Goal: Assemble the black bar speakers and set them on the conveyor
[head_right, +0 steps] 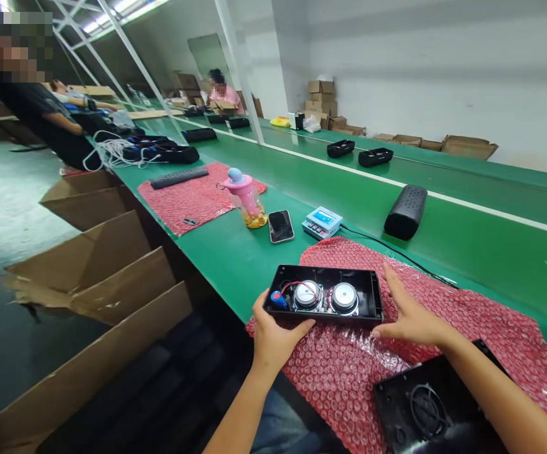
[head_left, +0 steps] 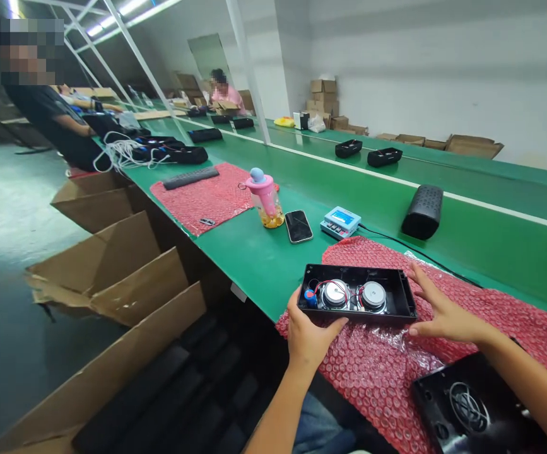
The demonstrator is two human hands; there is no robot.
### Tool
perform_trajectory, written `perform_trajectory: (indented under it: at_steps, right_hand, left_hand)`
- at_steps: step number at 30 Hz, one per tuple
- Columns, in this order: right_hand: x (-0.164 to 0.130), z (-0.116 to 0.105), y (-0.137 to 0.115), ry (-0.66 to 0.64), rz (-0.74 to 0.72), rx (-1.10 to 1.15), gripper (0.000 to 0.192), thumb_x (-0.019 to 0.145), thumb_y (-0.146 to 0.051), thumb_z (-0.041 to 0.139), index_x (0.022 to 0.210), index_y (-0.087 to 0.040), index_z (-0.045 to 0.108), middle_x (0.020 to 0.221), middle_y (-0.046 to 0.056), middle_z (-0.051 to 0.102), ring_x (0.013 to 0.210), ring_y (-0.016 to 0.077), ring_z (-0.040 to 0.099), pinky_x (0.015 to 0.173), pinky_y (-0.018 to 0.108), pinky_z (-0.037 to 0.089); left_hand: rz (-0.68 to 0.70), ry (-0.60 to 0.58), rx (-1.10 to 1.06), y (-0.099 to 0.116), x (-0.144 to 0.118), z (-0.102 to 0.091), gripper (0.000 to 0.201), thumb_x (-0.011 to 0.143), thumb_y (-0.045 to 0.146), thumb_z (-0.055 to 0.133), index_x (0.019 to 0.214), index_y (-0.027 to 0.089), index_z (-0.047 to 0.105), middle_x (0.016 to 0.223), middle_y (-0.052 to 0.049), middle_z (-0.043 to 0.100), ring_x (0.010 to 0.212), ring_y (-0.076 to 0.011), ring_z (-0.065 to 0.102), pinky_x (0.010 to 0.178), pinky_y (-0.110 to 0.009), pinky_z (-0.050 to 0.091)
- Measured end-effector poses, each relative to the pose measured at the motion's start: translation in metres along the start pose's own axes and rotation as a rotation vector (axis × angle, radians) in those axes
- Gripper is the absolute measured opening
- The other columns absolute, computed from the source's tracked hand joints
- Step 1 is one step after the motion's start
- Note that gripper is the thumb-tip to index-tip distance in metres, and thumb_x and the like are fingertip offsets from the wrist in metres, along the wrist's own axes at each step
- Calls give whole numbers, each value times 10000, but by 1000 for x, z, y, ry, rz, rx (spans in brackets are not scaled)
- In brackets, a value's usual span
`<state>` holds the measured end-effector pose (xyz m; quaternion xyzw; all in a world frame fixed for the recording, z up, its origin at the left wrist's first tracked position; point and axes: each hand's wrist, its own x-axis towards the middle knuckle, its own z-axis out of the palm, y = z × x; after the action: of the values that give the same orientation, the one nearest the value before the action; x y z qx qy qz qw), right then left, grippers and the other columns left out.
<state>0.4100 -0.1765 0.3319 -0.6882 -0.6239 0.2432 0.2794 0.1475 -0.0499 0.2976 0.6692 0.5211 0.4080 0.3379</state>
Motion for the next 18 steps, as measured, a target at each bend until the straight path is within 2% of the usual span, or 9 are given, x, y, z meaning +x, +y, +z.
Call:
perform_trajectory:
  at_steps: [2,5,9,11,18]
  right_hand:
    - [6,1,4,-30,-6,81,1242,674,-550,710,1446,-226,-208,1541,147,-100,1412,303,5,1117,526,176]
    - [14,5,5,-30,6,166,1258,619,-496,760,1468,-202,-120,1540,176,-15,1408,324,59,1130,523,100]
    - [14,7,-2,10,-45,201,1149,585,-426,787,1453,-194,72,1456,179,277,1344,341,283,1115,522,199]
    - [10,5,-7,30,-73,178,1066,581,-402,787,1416,-188,160,1390,167,367,1304,344,346,1091,514,265]
    - [-2,0,-17,74,-48,88,942,563,-351,783,1332,-184,266,1303,147,428,1251,334,392,1051,485,328]
  left_hand:
    - [1,19,22,-1,0,1,1006,455,467,820,1273,201,299,1243,-176,511,1174,-373,522,974,-533,431]
    - [-10,37,44,-1,1,2,1004,432,489,823,1251,203,318,1204,-174,530,1160,-382,529,961,-540,437]
    - [-61,2,38,1,3,-1,990,403,469,843,1213,217,332,1166,-157,541,1125,-376,550,934,-546,449]
    - [-85,-13,37,3,3,-1,976,386,443,856,1186,220,343,1149,-144,543,1102,-368,563,922,-541,458]
    - [-68,-7,8,9,-4,2,973,387,456,858,1196,233,366,1140,-117,556,1080,-346,584,908,-519,481]
